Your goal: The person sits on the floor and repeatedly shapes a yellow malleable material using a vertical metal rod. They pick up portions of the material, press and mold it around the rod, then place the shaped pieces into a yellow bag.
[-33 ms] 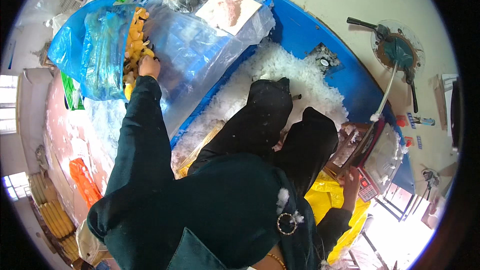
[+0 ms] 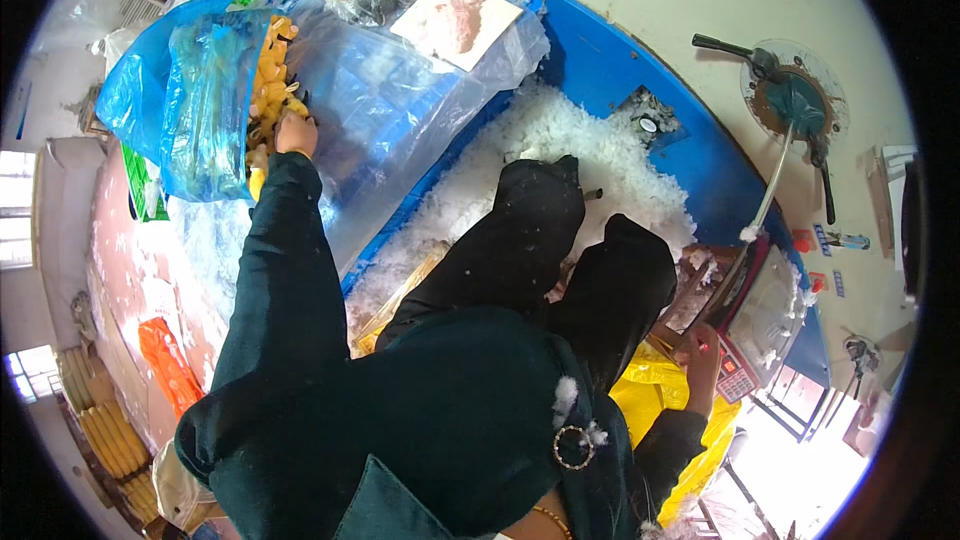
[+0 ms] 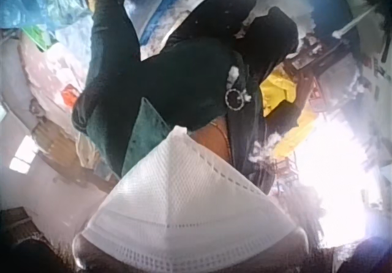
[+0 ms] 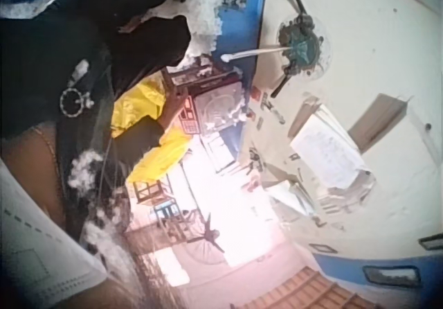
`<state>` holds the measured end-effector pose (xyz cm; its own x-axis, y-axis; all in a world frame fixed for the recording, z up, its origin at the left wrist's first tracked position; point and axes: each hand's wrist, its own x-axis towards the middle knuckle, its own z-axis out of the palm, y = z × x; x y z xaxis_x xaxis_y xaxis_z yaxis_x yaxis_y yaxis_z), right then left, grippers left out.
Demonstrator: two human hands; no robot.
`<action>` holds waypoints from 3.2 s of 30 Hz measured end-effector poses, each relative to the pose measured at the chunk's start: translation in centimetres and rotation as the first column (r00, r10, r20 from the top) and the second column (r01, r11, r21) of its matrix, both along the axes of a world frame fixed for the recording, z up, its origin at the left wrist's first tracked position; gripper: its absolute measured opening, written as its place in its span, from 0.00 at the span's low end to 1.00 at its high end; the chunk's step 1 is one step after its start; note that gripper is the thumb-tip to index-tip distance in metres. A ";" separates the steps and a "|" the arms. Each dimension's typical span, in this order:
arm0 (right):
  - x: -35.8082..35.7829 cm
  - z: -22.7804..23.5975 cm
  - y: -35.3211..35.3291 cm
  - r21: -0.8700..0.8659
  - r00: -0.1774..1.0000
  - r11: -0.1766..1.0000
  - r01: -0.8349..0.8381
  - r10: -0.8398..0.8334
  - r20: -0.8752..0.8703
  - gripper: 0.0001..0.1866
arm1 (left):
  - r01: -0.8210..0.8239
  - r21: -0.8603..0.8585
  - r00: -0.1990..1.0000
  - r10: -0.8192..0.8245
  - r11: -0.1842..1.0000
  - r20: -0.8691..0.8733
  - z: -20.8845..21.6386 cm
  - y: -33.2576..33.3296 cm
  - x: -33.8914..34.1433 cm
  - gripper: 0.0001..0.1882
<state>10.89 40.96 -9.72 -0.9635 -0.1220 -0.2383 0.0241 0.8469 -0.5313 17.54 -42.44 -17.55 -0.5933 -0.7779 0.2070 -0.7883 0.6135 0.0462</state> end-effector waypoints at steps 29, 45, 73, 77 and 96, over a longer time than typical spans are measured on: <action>-7.8 10.5 -16.7 -0.468 0.855 0.716 -0.518 0.415 -0.311 0.11 | 0.362 0.691 0.473 -0.515 -0.626 -0.714 16.9 43.2 -15.3 0.07; -11.4 13.2 -12.7 0.061 0.646 0.997 -0.048 0.078 -0.760 0.07 | 0.986 -0.129 -0.159 -0.844 -0.108 -0.511 21.3 49.9 -20.6 0.09; -11.2 11.7 -18.5 0.027 0.615 0.991 0.131 -0.060 -0.787 0.18 | 0.880 0.458 0.180 -0.807 -0.122 -0.562 22.1 50.4 -26.1 0.18; -11.7 8.0 -13.3 0.049 0.780 0.997 -0.065 0.081 -0.621 0.18 | 0.709 0.575 0.181 -0.682 -0.409 -0.708 18.8 51.3 -26.3 0.13; -10.4 12.0 -16.8 -0.411 0.852 0.906 0.102 -0.292 -0.434 0.21 | 0.923 0.327 0.056 -0.769 -0.204 -0.637 21.4 51.7 -24.8 0.10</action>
<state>0.44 24.16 2.23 -0.9558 0.0982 0.2771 -0.1661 0.5973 -0.7847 -7.26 9.31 3.82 -0.8298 0.4897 0.2676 0.5045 0.4532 0.7349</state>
